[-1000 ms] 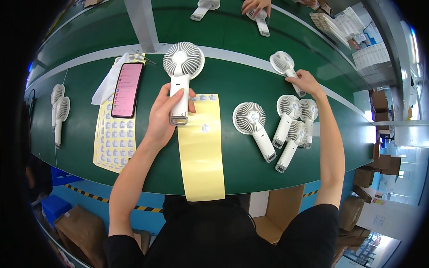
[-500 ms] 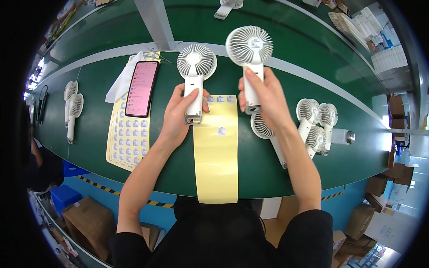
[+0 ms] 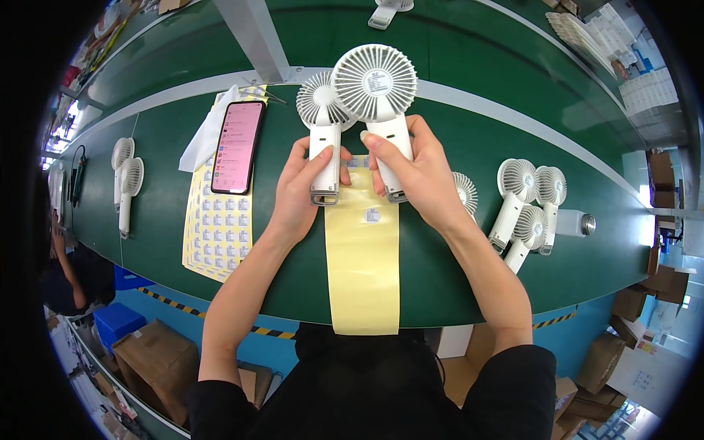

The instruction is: Applying circular stickers to the centers of portable handheld fans on an assembly line.

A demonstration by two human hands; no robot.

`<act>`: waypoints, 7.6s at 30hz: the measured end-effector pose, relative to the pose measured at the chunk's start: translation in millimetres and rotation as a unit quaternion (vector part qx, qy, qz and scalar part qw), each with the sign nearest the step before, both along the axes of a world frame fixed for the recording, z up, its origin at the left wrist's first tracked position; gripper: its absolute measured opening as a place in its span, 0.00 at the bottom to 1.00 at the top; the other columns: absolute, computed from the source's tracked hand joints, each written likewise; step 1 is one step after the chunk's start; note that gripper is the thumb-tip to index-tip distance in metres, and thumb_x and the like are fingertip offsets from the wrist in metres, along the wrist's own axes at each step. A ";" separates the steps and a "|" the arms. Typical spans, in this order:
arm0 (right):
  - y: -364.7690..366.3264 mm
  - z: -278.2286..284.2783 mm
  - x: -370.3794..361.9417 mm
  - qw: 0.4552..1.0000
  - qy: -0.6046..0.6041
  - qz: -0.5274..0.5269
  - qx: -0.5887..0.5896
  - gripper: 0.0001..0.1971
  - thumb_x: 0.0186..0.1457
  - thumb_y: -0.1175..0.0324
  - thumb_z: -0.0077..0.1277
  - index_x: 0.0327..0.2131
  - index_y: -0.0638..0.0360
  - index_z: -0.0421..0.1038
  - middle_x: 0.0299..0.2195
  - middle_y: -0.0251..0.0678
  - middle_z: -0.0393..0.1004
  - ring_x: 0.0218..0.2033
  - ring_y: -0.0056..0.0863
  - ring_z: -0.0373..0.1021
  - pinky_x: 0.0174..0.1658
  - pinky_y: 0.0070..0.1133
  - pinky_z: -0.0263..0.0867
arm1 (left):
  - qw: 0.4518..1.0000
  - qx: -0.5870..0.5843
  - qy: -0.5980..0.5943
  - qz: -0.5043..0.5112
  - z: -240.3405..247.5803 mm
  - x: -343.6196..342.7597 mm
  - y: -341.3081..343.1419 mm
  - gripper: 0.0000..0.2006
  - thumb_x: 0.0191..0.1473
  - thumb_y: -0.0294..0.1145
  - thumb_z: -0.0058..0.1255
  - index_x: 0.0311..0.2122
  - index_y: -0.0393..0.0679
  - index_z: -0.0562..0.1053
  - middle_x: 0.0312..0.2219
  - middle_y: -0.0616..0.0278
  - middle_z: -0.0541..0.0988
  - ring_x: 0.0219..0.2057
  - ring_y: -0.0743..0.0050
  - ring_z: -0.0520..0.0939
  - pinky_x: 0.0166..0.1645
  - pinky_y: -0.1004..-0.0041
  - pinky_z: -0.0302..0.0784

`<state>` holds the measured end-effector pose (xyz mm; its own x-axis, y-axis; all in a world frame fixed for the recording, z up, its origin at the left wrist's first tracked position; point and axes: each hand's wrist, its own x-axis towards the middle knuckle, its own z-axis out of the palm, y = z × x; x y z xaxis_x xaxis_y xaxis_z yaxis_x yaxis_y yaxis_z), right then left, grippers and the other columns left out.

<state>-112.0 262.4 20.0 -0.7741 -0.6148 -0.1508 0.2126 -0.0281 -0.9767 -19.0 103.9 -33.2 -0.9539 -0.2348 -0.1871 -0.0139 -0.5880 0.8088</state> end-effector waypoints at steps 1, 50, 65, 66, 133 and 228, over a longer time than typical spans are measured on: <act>-0.9 0.7 1.7 1.000 0.005 0.004 0.004 0.15 0.62 0.64 0.51 0.43 0.64 0.60 0.26 0.36 0.72 0.19 0.20 0.69 0.23 0.18 0.66 | 1.000 0.000 -0.001 -0.001 -0.6 -0.4 0.1 0.16 0.64 0.34 0.46 0.50 0.40 0.57 0.38 0.58 0.78 0.32 0.77 0.79 0.37 0.77 0.75; -157.6 -33.1 -230.0 0.999 0.010 -0.021 0.024 0.25 0.60 0.64 0.53 0.53 0.72 0.58 0.51 0.48 0.65 0.50 0.37 0.70 0.58 0.30 0.66 | 1.000 0.002 -0.004 0.025 -1.9 -6.7 5.6 0.16 0.64 0.34 0.45 0.50 0.40 0.57 0.37 0.57 0.77 0.31 0.77 0.78 0.36 0.77 0.74; 95.3 37.2 -55.7 0.741 0.409 0.111 0.521 0.27 0.50 0.45 0.59 0.24 0.67 0.77 0.17 0.43 0.72 0.20 0.35 0.65 0.40 0.28 0.61 | 0.999 -0.011 -0.005 0.042 2.1 1.6 -0.6 0.12 0.65 0.33 0.45 0.47 0.39 0.59 0.37 0.55 0.77 0.31 0.75 0.79 0.37 0.76 0.74; 103.2 42.4 -45.5 0.719 0.420 0.137 0.536 0.28 0.49 0.44 0.60 0.22 0.67 0.77 0.17 0.42 0.73 0.21 0.35 0.65 0.36 0.31 0.61 | 0.999 -0.015 -0.009 0.041 3.4 0.7 -0.8 0.13 0.64 0.34 0.45 0.47 0.40 0.59 0.37 0.55 0.77 0.31 0.75 0.79 0.37 0.76 0.73; 25.1 -2.9 -3.2 0.994 -0.050 -0.099 -0.003 0.18 0.61 0.62 0.54 0.47 0.66 0.67 0.38 0.39 0.77 0.37 0.21 0.74 0.41 0.21 0.71 | 0.999 -0.022 -0.005 0.048 -1.5 -4.5 -4.6 0.13 0.64 0.35 0.45 0.47 0.40 0.59 0.37 0.57 0.77 0.31 0.75 0.79 0.34 0.76 0.73; 52.1 -49.3 40.1 0.988 -0.138 -0.056 -0.041 0.14 0.65 0.68 0.47 0.50 0.65 0.65 0.41 0.38 0.77 0.38 0.23 0.75 0.43 0.21 0.72 | 0.717 -0.685 0.105 -0.075 3.0 7.6 -20.2 0.14 0.49 0.31 0.64 0.41 0.39 0.77 0.36 0.58 0.81 0.39 0.60 0.80 0.43 0.68 0.76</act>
